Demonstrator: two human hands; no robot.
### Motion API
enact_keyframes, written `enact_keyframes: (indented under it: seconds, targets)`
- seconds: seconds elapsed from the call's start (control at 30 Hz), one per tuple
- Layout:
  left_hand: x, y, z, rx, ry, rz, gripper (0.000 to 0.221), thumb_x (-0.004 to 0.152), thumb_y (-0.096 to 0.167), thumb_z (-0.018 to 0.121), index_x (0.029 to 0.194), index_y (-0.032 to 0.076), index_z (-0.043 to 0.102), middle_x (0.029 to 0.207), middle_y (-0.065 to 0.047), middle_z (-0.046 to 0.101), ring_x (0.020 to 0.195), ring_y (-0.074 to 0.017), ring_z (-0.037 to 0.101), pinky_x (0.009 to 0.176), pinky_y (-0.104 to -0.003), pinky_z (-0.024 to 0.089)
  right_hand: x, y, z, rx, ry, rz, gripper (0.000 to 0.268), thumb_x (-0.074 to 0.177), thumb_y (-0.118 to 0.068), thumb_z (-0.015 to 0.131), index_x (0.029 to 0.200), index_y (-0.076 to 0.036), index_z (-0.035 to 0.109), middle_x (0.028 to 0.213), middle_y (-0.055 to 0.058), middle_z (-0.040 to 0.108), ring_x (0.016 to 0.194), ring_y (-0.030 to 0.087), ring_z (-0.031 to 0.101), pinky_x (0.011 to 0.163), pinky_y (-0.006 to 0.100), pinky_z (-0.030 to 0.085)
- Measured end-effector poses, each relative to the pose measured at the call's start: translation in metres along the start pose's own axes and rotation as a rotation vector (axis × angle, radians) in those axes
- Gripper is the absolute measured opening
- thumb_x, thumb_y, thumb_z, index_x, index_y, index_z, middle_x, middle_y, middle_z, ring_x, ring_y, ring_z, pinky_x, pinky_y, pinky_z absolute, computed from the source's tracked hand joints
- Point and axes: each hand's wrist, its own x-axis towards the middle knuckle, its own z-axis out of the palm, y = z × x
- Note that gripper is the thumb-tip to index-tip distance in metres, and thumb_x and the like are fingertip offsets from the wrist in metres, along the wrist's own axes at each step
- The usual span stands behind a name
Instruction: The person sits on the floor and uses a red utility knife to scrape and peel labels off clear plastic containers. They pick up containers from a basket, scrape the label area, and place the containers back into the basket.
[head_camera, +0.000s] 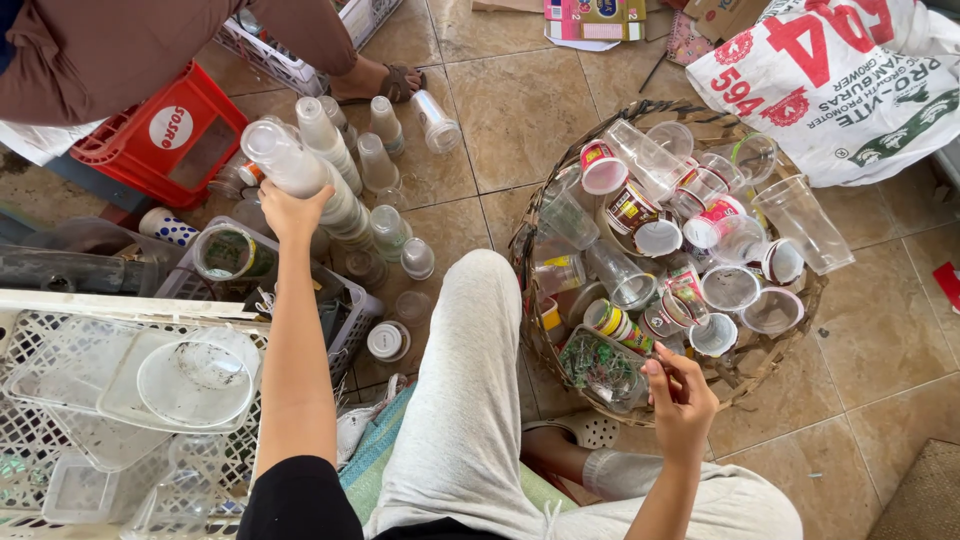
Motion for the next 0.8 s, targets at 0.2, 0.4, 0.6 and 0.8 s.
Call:
enact_keyframes:
  seconds: [0.2,0.4,0.6,0.8]
  targets:
    - [0.002,-0.002,-0.006,0.063,0.003,-0.029,0.091,0.064,0.051,0.095,0.116,-0.012,0.053,0.104,-0.025,0.065,0.089,-0.0353,0.067,0.079,-0.043,0.058,-0.001,-0.002,-0.001,0.013,-0.004,0.002,0.026,0.094,-0.011,0.072,0.119,-0.003,0.070,0.085,0.008,0.072,0.059,0.008,0.052,0.051,0.019,0.042]
    - [0.001,0.011,-0.019,-0.094,-0.037,0.002,0.096,0.071,0.043,0.095,0.130,-0.013,0.043,0.123,-0.027,0.051,0.108,-0.0395,0.060,0.094,-0.047,0.053,0.010,-0.003,0.017,0.154,-0.122,0.083,0.048,0.094,-0.029,0.068,0.137,-0.009,0.062,0.083,-0.001,0.069,0.053,0.003,0.045,0.042,0.014,0.036]
    - [-0.006,0.019,-0.031,-0.169,0.046,-0.062,0.114,0.063,0.057,0.102,0.137,-0.011,0.046,0.137,-0.037,0.048,0.132,-0.0492,0.048,0.116,-0.053,0.037,0.028,-0.039,0.157,0.209,-0.482,0.254,0.023,0.086,-0.028,0.085,0.096,-0.008,0.080,0.081,0.008,0.077,0.070,0.012,0.068,0.070,0.030,0.058]
    - [-0.013,0.015,-0.028,-0.256,0.085,-0.123,0.104,0.062,0.054,0.101,0.136,-0.003,0.054,0.131,-0.032,0.052,0.129,-0.0481,0.050,0.113,-0.053,0.040,0.074,-0.101,0.324,0.534,-0.761,0.481,0.031,0.086,-0.014,0.080,0.114,-0.002,0.073,0.085,0.014,0.072,0.041,0.002,0.044,0.026,0.017,0.036]
